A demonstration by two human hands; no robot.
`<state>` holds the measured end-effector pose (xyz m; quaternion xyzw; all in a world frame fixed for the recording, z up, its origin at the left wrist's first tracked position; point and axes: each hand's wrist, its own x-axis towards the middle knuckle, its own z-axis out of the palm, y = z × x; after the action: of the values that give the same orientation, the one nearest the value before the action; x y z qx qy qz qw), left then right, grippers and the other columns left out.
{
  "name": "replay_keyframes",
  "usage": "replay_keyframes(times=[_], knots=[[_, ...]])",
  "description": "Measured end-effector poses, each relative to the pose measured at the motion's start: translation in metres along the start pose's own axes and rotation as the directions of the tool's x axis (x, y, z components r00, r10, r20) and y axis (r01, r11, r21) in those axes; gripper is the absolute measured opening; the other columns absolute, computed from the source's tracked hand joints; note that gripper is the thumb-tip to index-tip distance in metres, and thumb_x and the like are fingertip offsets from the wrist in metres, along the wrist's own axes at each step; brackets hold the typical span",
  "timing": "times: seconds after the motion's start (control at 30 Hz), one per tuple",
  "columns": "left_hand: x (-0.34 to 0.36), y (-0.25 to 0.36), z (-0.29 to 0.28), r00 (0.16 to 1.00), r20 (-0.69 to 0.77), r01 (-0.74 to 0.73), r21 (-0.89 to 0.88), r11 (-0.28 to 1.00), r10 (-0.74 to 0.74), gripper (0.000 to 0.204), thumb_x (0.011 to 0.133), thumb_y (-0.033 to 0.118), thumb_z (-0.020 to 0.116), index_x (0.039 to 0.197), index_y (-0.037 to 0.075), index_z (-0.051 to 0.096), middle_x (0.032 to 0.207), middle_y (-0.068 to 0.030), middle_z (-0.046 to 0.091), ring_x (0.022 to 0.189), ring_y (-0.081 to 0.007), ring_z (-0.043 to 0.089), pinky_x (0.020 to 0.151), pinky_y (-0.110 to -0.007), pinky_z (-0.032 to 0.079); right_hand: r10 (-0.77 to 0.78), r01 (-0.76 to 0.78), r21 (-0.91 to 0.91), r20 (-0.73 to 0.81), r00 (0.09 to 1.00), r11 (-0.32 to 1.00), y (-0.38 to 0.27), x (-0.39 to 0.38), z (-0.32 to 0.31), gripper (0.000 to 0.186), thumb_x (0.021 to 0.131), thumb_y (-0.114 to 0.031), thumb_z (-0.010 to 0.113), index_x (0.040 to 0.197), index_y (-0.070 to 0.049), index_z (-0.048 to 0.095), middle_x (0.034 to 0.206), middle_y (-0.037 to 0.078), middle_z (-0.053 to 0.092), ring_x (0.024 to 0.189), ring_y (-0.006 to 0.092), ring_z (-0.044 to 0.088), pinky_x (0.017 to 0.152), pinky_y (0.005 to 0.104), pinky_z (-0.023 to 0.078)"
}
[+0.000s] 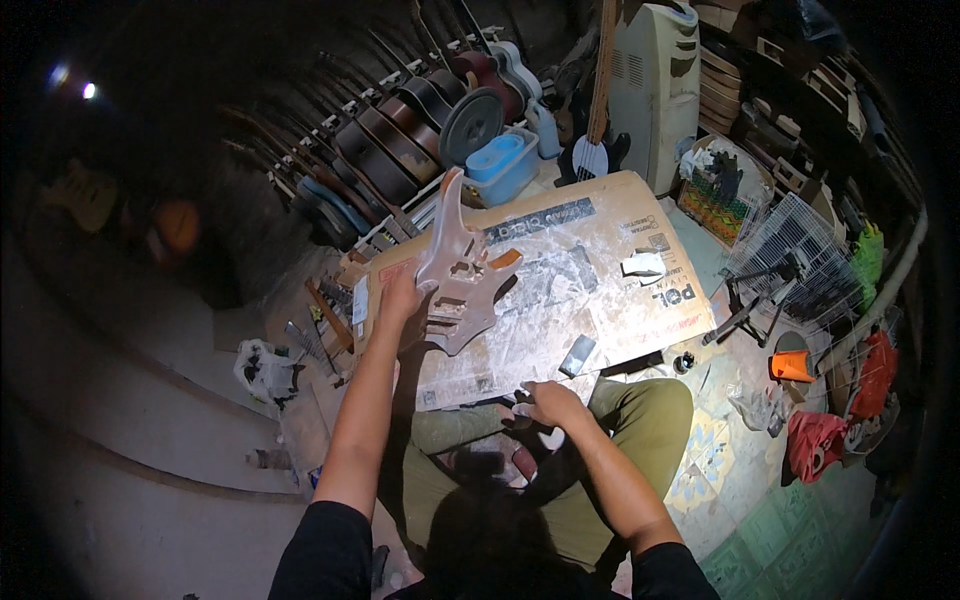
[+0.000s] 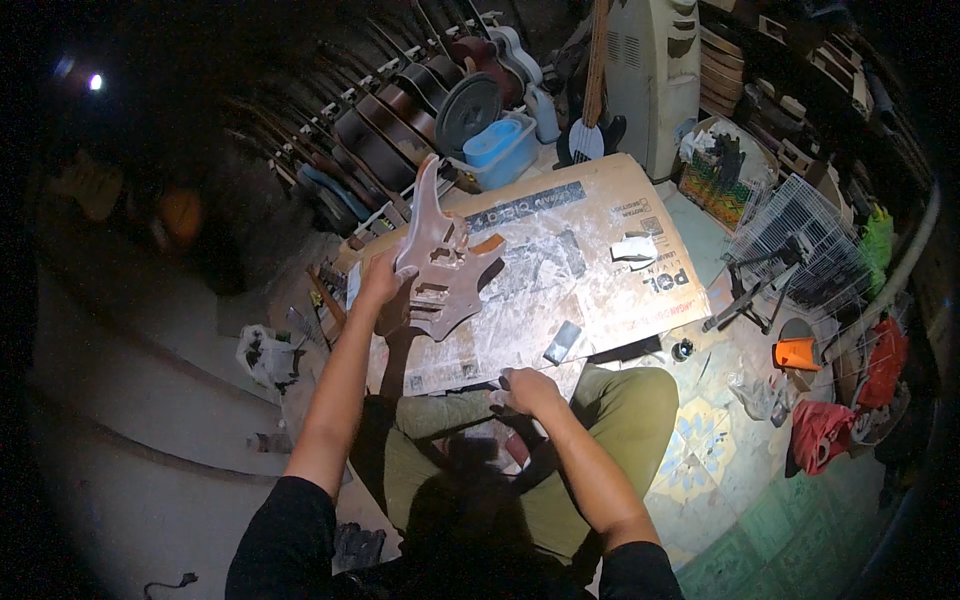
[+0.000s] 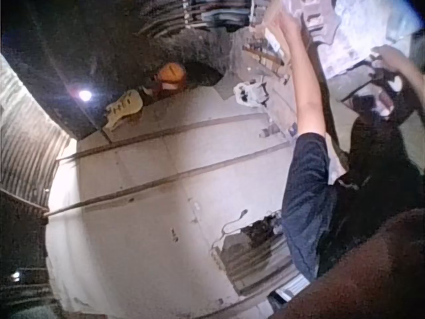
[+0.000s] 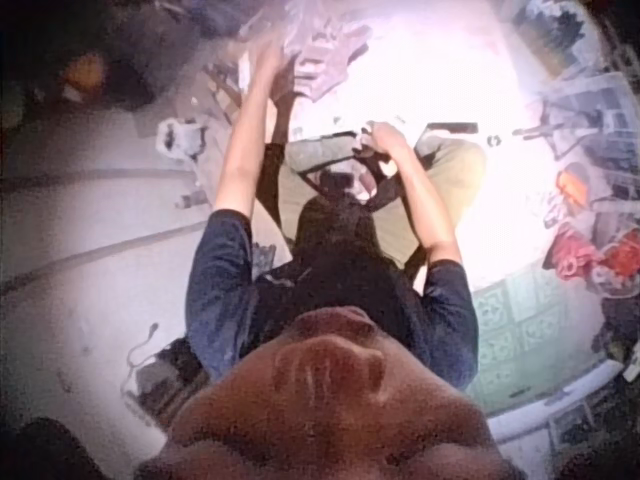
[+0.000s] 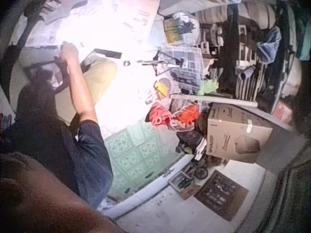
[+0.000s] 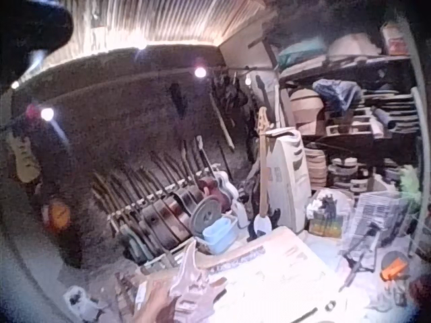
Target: The person sands the sides and edges of a guitar body using a sanding block.
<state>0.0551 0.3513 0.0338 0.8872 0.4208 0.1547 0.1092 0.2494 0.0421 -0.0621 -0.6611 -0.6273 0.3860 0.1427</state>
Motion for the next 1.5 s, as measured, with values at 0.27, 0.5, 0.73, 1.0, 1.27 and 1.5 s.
replay_keyframes(times=[0.27, 0.5, 0.73, 1.0, 1.27, 1.5], knots=[[-0.006, -0.002, -0.004, 0.973, 0.04, 0.224, 0.063, 0.973, -0.227, 0.055, 0.091, 0.039, 0.068, 0.139, 0.014, 0.056, 0.123, -0.023, 0.066, 0.114, -0.0417, 0.064, 0.098, -0.047, 0.05, 0.005, -0.005, -0.017, 0.0, 1.0, 1.0, 0.0, -0.001, -0.001, 0.051, 0.089, -0.045, 0.067, 0.118, -0.003, 0.064, 0.106, 0.024, 0.07, 0.103, 0.0416, 0.067, 0.089, 0.0508, 0.052], [-0.003, 0.01, -0.014, 0.899, 0.059, 0.405, 0.269, 0.874, -0.435, 0.06, 0.089, 0.048, 0.066, 0.12, -0.004, 0.065, 0.114, -0.0294, 0.068, 0.109, -0.044, 0.066, 0.095, -0.049, 0.052, 0.009, -0.007, -0.042, 0.046, 0.999, 0.999, -0.002, 0.0, -0.002, 0.051, 0.088, -0.033, 0.068, 0.127, -0.001, 0.06, 0.109, 0.026, 0.07, 0.102, 0.0426, 0.067, 0.089, 0.0508, 0.053], [0.008, 0.019, -0.016, 0.866, 0.105, 0.429, 0.344, 0.835, -0.488, 0.057, 0.088, 0.046, 0.065, 0.112, -0.006, 0.07, 0.115, -0.0297, 0.068, 0.112, -0.0431, 0.065, 0.098, -0.047, 0.052, 0.034, -0.027, -0.084, 0.085, 0.996, 0.996, 0.015, 0.008, 0.013, 0.049, 0.087, -0.036, 0.069, 0.121, -0.001, 0.061, 0.104, 0.026, 0.07, 0.1, 0.0427, 0.068, 0.086, 0.0512, 0.054], [0.014, 0.05, -0.021, 0.873, 0.068, 0.431, 0.354, 0.83, -0.483, 0.047, 0.086, 0.037, 0.066, 0.11, -0.002, 0.073, 0.118, -0.028, 0.068, 0.115, -0.0395, 0.064, 0.105, -0.045, 0.046, 0.027, -0.021, -0.091, 0.071, 0.997, 0.996, 0.019, 0.007, 0.014, 0.049, 0.086, -0.036, 0.068, 0.12, -0.001, 0.061, 0.099, 0.026, 0.07, 0.096, 0.0428, 0.068, 0.082, 0.0528, 0.054], [0.023, 0.074, -0.013, 0.898, 0.049, 0.39, 0.37, 0.843, -0.437, 0.048, 0.082, 0.038, 0.067, 0.107, -0.003, 0.073, 0.113, -0.0267, 0.07, 0.11, -0.0385, 0.068, 0.097, -0.044, 0.052, 0.07, -0.058, -0.107, 0.113, 0.991, 0.993, 0.019, 0.003, 0.006, 0.053, 0.08, -0.025, 0.07, 0.127, -0.002, 0.059, 0.105, 0.026, 0.07, 0.1, 0.0421, 0.068, 0.085, 0.0502, 0.055], [0.034, 0.075, -0.01, 0.882, 0.231, 0.366, 0.213, 0.906, -0.411, 0.068, 0.063, 0.036, 0.086, 0.114, -0.005, 0.069, 0.112, -0.0239, 0.071, 0.106, -0.034, 0.07, 0.091, -0.039, 0.055, 0.059, -0.052, -0.053, 0.144, 0.988, 0.997, 0.018, -0.008, -0.012, 0.028, 0.08, -0.013, 0.065, 0.105, -0.002, 0.067, 0.103, 0.025, 0.07, 0.102, 0.0404, 0.068, 0.087, 0.0484, 0.054]])
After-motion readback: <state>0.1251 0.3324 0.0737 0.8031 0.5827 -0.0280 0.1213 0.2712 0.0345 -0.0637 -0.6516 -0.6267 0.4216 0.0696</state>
